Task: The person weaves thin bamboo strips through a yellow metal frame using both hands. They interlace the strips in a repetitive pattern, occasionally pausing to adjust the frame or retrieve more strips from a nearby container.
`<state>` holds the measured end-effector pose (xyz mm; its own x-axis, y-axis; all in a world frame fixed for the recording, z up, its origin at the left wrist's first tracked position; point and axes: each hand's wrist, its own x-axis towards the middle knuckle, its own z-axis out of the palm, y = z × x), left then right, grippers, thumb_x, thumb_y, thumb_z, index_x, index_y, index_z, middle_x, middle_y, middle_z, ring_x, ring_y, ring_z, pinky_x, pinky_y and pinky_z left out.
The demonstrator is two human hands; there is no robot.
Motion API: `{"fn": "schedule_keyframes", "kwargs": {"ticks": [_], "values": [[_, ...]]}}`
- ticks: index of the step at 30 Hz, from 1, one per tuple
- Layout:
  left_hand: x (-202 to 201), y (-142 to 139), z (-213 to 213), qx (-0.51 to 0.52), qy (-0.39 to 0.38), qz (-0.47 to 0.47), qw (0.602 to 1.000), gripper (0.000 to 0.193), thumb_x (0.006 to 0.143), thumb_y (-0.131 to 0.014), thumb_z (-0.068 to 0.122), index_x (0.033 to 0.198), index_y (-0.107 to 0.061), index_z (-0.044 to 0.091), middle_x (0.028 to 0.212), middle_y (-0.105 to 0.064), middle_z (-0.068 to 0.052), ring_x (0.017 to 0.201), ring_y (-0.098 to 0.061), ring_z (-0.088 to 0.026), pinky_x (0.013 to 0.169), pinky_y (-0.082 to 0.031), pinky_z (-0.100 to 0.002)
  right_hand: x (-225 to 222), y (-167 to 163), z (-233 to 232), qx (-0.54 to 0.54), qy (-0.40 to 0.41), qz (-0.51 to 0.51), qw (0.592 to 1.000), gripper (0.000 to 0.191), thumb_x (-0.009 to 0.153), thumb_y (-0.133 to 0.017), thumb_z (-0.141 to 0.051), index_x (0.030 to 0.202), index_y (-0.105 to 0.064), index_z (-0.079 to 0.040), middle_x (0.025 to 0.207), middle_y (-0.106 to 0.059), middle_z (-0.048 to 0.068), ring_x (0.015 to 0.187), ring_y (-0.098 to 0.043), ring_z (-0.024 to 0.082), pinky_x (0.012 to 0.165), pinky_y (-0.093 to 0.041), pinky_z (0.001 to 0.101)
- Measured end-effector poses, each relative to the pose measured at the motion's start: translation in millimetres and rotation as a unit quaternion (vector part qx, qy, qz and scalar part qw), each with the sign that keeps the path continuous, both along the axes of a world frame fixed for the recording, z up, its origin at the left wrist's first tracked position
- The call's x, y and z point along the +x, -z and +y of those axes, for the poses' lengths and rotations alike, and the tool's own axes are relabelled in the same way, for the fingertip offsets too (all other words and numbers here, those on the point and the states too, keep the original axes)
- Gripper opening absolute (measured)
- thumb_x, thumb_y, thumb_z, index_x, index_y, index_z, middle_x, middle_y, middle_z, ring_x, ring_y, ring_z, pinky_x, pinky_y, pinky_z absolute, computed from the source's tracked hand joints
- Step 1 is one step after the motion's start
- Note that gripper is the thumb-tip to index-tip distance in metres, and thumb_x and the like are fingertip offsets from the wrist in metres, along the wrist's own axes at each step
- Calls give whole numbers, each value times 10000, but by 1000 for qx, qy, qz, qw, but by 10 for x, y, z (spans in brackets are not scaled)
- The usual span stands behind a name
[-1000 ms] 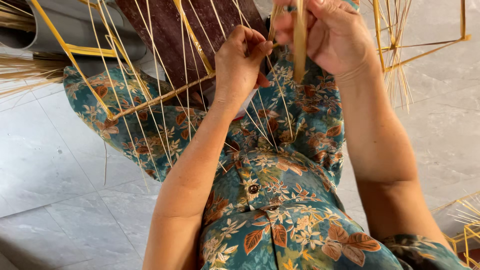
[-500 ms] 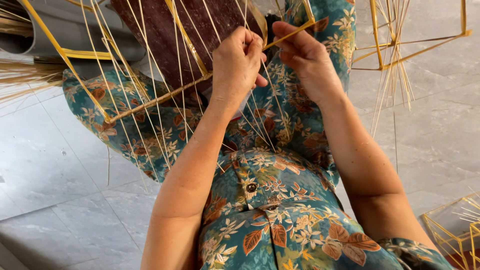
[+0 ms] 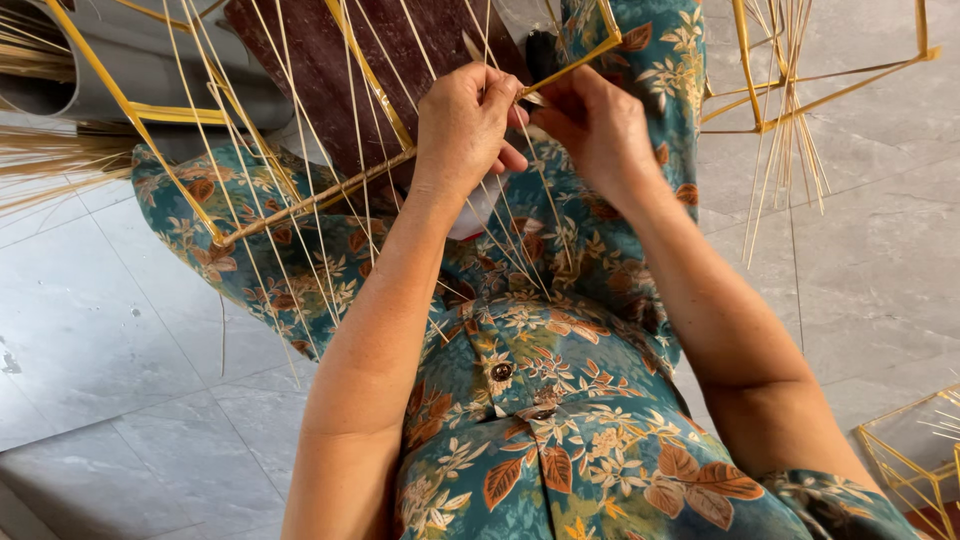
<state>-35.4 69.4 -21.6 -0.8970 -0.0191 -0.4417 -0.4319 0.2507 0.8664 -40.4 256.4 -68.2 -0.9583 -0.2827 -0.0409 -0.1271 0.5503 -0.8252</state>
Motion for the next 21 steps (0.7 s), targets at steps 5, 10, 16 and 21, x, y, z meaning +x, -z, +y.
{"fn": "schedule_keyframes", "kwargs": {"ticks": [5,10,16,21], "values": [[17,27,-7,-3,0,0,1000,257,1055,-522,240,1003,-674,40,829,-753,-55,495,-760,-136,333,-525,-192,-119,-384,288,58,-49,-105,992,195,987,-774,-253,1018,-764,-61,787,-713,39,641,-670,151,558,-495,304],[28,34,-51,54,-13,6,998,243,1051,-503,218,1093,-671,48,956,-753,-60,512,-772,-146,348,-567,-197,-220,-626,634,-67,-27,-274,959,235,1017,-709,-263,1031,-748,-32,682,-639,-17,574,-598,53,526,-487,226],[233,-165,-177,-18,-92,142,985,267,1066,-579,175,1299,-630,55,1121,-774,-153,657,-793,-131,460,-602,-199,-393,-706,760,-354,-10,-384,853,294,1094,-633,-214,1076,-698,71,556,-465,-54,434,-378,50,417,-309,219],[227,-277,-96,-42,1,75,996,388,1039,-597,136,1416,-547,64,1295,-686,-167,648,-793,-123,454,-595,-202,-565,-758,527,-485,-89,-393,776,389,1132,-563,-228,1310,-663,103,568,-494,-55,429,-362,-10,427,-270,187]]}}
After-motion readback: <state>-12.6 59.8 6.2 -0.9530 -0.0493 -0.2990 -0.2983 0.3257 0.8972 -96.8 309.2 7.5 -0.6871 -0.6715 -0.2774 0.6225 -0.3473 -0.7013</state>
